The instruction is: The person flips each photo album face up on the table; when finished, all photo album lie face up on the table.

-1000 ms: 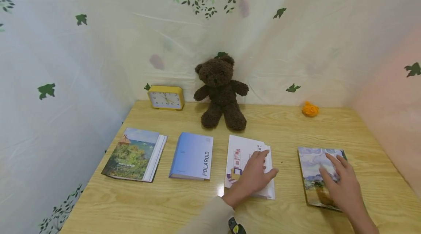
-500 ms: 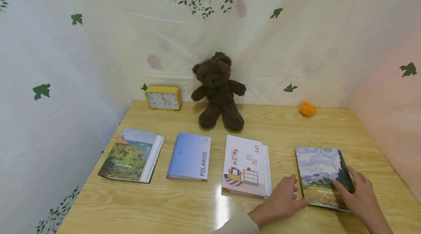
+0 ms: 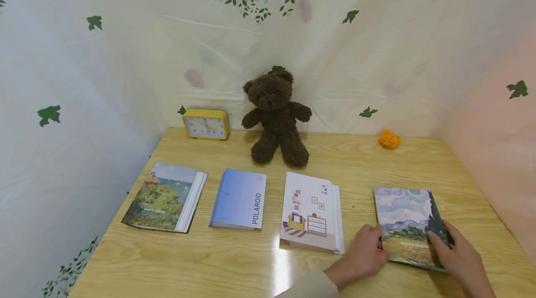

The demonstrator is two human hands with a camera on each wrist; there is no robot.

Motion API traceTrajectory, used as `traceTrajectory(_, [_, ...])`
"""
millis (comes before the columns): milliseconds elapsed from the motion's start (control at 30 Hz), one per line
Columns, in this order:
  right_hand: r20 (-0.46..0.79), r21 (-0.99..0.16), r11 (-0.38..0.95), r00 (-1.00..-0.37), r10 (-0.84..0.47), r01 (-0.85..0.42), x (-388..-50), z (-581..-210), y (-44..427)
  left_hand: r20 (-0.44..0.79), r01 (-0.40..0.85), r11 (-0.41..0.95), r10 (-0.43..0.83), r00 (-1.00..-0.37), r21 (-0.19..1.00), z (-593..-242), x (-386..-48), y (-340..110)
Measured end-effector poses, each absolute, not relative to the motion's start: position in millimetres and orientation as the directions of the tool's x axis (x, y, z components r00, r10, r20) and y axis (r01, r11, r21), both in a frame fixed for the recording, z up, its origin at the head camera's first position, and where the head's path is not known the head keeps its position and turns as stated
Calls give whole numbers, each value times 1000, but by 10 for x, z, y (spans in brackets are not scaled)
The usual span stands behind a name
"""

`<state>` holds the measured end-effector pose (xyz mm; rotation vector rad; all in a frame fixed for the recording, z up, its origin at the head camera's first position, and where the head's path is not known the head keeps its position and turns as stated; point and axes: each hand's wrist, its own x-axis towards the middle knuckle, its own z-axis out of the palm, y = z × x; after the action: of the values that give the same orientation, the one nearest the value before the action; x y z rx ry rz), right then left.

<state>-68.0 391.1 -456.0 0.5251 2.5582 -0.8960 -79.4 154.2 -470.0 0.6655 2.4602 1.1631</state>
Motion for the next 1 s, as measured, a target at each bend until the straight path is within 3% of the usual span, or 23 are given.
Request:
traceTrajectory(200, [-447, -683, 466, -827, 341, 562, -609, -4528, 3857, -32, 356, 662, 498, -867, 660, -4682, -802, 1532])
traceTrajectory(367, [-477, -756, 328, -819, 317, 567, -592, -4403, 3827, -49, 359, 693, 494, -868, 625, -4668, -836, 1543])
traceTrajectory(700, [-473, -668, 453, -807, 355, 590, -658, -4158, 3699, -88, 325, 689, 492, -866, 648, -4600, -851, 1617])
traceTrajectory(867, [-392, -688, 505, -852, 345, 521, -625, -4117, 3702, -28, 382, 689, 504, -863, 616, -4594, -846, 1643])
traceTrajectory(1000, [-323, -719, 501, -870, 372, 481, -603, -4103, 3667, 56, 468, 604, 573, -817, 645, -4592, -885, 1647])
